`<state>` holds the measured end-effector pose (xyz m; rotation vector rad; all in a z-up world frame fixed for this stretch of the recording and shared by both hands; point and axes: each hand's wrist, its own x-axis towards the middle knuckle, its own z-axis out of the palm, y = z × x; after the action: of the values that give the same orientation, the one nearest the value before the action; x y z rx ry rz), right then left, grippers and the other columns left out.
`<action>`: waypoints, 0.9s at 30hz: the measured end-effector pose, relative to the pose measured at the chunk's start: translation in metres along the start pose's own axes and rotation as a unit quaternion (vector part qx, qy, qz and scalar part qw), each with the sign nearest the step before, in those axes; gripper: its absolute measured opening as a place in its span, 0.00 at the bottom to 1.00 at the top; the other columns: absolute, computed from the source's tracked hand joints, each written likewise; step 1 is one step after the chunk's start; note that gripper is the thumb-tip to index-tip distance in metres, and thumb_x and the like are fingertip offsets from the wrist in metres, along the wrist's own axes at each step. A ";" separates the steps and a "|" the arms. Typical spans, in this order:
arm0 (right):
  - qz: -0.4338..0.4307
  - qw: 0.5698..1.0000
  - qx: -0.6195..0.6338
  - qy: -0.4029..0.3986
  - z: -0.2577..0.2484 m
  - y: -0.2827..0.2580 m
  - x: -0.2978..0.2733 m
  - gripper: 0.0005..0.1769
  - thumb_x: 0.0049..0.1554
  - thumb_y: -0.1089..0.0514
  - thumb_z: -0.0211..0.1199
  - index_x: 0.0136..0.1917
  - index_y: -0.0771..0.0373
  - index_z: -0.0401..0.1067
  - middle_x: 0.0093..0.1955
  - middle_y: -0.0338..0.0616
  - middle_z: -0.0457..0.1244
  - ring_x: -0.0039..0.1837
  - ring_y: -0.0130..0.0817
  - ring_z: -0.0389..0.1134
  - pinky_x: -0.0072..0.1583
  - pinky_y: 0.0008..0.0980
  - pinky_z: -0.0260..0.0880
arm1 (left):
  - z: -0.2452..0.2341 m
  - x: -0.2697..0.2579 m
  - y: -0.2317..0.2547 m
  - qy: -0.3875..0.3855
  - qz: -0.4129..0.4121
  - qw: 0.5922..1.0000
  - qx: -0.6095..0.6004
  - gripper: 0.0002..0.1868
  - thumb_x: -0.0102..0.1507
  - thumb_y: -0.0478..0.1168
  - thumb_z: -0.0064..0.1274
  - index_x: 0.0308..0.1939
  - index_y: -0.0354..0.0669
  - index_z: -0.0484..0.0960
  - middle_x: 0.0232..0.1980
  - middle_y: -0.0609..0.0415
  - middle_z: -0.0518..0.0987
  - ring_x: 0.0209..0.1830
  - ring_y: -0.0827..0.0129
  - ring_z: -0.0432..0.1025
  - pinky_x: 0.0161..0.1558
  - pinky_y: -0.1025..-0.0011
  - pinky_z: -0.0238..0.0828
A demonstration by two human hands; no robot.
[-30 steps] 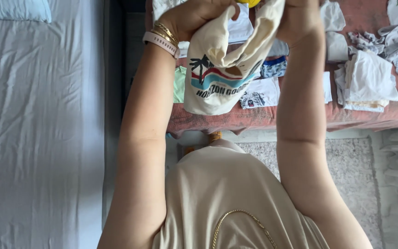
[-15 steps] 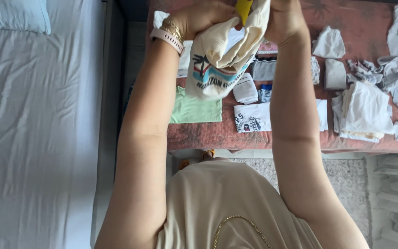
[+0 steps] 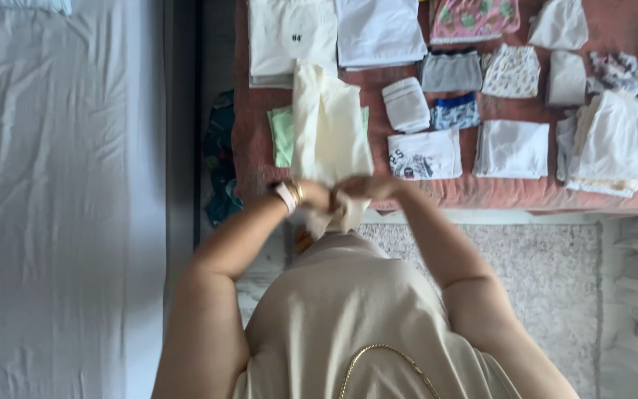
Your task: Folding various articles of clothing and placing them in a closet.
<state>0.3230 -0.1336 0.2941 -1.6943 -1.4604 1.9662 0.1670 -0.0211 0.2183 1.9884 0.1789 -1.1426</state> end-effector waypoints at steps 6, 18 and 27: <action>-0.037 0.993 -0.110 0.002 0.150 0.199 0.116 0.16 0.65 0.50 0.51 0.57 0.56 0.77 0.54 0.47 0.71 0.57 0.43 0.70 0.62 0.42 0.68 | 0.179 0.133 -0.118 0.030 0.054 0.995 0.074 0.22 0.65 0.52 0.48 0.54 0.42 0.83 0.55 0.45 0.82 0.55 0.54 0.75 0.60 0.58 0.67; 0.062 0.986 0.046 0.145 0.174 0.206 0.069 0.13 0.59 0.53 0.57 0.54 0.54 0.78 0.45 0.43 0.69 0.46 0.34 0.69 0.52 0.35 0.69 | 0.241 0.032 -0.117 0.180 -0.008 0.983 -0.042 0.12 0.64 0.50 0.46 0.43 0.55 0.85 0.47 0.54 0.84 0.52 0.56 0.76 0.57 0.57 0.67; -0.016 0.985 0.131 0.108 0.031 0.199 0.093 0.22 0.60 0.59 0.54 0.64 0.59 0.78 0.50 0.45 0.65 0.44 0.33 0.58 0.47 0.33 0.66 | 0.104 0.091 -0.214 -0.017 0.218 0.737 -0.639 0.15 0.77 0.48 0.52 0.52 0.38 0.79 0.41 0.59 0.75 0.37 0.75 0.68 0.41 0.72 0.64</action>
<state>0.3545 -0.1908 0.0818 -1.6932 -1.0938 1.7988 0.0477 0.0220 -0.0024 0.6786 0.3375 -0.4406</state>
